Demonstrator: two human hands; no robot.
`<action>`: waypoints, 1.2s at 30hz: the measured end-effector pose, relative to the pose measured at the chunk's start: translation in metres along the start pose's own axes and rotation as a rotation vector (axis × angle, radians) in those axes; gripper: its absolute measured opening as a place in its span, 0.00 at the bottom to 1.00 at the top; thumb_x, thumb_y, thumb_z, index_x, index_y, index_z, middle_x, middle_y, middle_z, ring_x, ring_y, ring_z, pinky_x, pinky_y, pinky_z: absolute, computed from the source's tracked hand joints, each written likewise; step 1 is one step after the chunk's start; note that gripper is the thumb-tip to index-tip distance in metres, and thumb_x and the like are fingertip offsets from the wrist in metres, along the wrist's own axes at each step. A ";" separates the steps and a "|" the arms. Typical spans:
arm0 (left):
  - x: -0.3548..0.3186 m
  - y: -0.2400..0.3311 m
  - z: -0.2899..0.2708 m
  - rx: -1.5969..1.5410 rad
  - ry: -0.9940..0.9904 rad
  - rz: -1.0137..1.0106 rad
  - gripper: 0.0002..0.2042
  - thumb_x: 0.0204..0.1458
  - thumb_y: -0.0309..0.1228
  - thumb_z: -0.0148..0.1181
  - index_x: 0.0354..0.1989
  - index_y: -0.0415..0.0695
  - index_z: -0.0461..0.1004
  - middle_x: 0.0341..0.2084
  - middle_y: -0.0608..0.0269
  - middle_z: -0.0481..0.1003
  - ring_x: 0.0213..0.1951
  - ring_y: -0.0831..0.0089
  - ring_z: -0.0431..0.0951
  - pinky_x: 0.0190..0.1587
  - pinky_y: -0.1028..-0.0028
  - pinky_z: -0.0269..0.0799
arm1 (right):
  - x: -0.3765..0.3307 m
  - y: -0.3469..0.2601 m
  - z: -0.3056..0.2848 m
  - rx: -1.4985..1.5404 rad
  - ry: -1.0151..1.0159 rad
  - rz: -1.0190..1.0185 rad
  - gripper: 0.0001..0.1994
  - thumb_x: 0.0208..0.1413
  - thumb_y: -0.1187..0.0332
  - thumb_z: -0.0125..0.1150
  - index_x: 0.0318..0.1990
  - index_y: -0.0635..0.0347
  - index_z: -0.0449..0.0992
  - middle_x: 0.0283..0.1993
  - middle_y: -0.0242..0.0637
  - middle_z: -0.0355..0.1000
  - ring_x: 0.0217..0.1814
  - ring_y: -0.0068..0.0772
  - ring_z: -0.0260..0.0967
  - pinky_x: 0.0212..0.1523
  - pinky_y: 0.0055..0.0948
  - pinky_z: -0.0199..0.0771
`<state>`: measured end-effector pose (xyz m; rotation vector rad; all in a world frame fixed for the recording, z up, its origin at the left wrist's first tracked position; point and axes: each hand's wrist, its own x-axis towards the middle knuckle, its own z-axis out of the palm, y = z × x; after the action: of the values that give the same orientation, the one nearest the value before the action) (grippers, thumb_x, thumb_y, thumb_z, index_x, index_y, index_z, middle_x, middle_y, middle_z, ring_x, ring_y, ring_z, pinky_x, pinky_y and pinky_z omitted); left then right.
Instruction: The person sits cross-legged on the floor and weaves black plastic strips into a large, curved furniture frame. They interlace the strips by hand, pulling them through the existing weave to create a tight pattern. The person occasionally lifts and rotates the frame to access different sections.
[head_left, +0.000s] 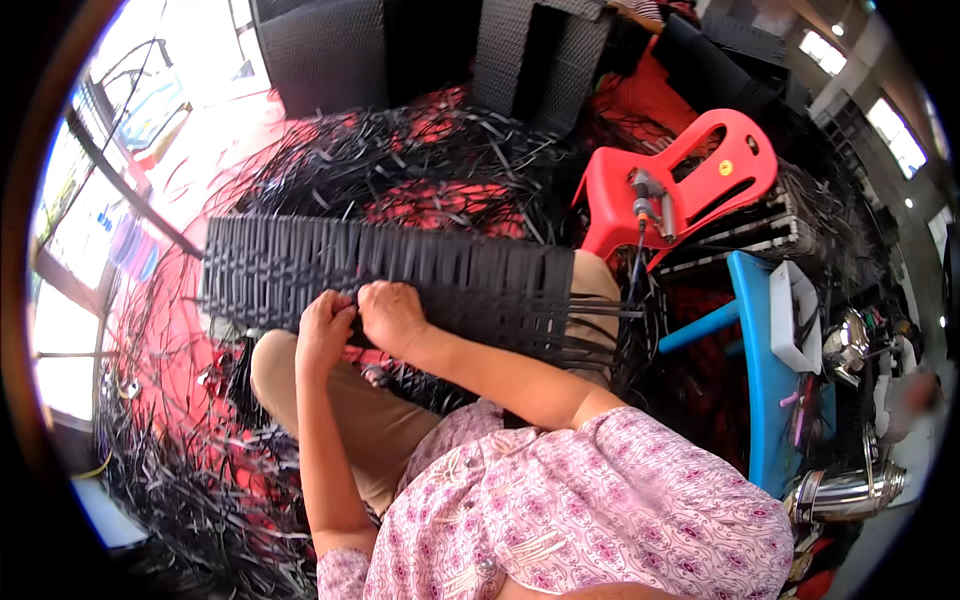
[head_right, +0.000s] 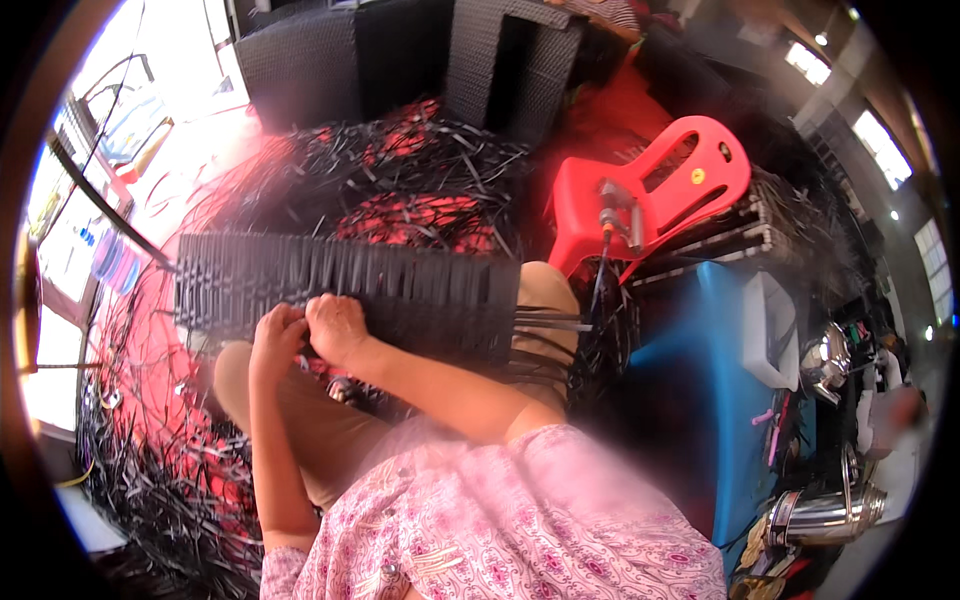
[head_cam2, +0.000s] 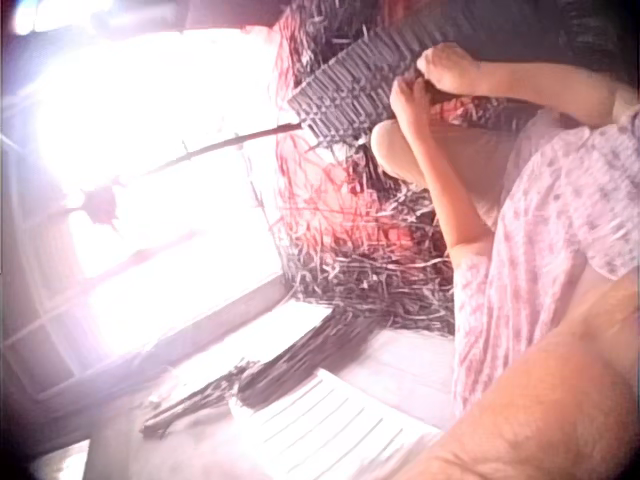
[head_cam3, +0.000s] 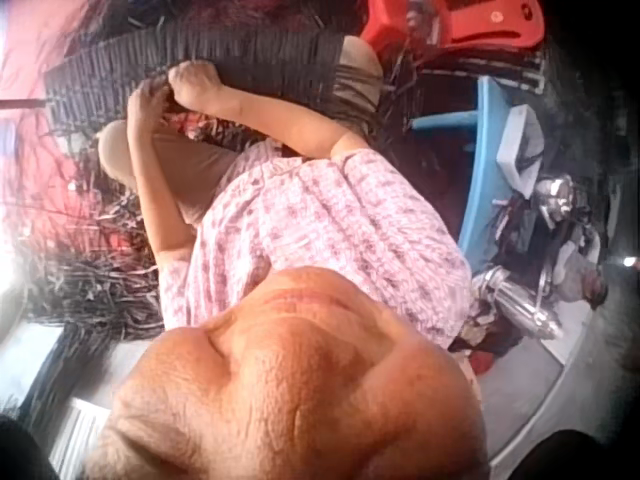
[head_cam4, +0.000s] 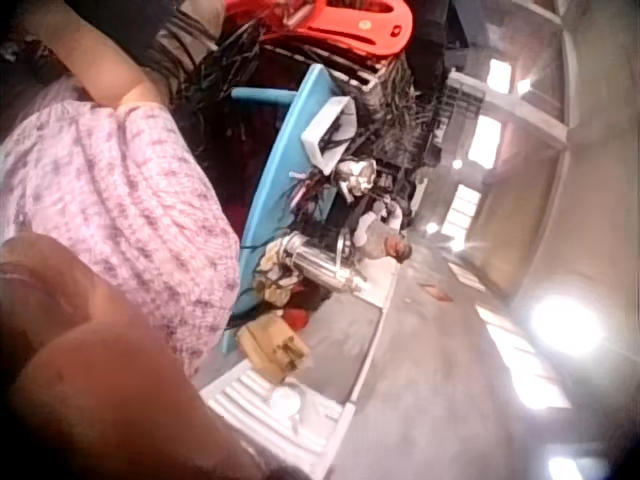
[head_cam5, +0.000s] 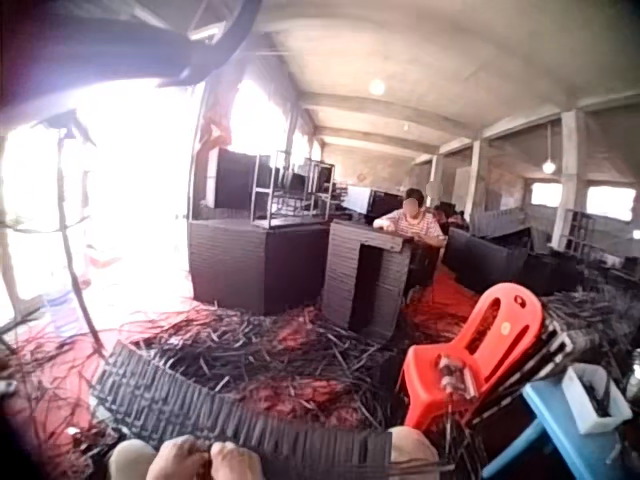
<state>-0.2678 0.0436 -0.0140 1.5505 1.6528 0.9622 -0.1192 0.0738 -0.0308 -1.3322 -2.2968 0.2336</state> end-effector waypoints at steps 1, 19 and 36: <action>0.002 -0.004 0.000 -0.001 -0.012 -0.022 0.05 0.51 0.25 0.60 0.33 0.36 0.74 0.22 0.60 0.74 0.23 0.73 0.76 0.25 0.71 0.73 | 0.002 -0.003 0.002 -0.107 -0.070 0.041 0.09 0.49 0.68 0.58 0.36 0.61 0.78 0.35 0.46 0.77 0.36 0.47 0.79 0.38 0.43 0.79; 0.001 -0.021 -0.038 -0.328 0.174 -0.078 0.06 0.56 0.27 0.62 0.31 0.39 0.74 0.23 0.66 0.77 0.26 0.81 0.77 0.29 0.79 0.72 | -0.019 0.005 -0.027 0.492 0.124 -0.086 0.14 0.49 0.81 0.63 0.44 0.60 0.76 0.42 0.41 0.74 0.43 0.42 0.76 0.45 0.37 0.77; -0.008 0.017 -0.066 -0.124 0.249 0.121 0.07 0.56 0.27 0.62 0.40 0.39 0.77 0.27 0.69 0.75 0.27 0.82 0.74 0.30 0.80 0.70 | 0.045 -0.009 -0.018 0.991 -0.224 -0.120 0.14 0.57 0.61 0.69 0.43 0.63 0.83 0.31 0.31 0.80 0.33 0.15 0.74 0.35 0.18 0.75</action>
<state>-0.3159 0.0312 0.0338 1.5095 1.6429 1.3428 -0.1361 0.1061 0.0021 -0.6590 -1.9234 1.3196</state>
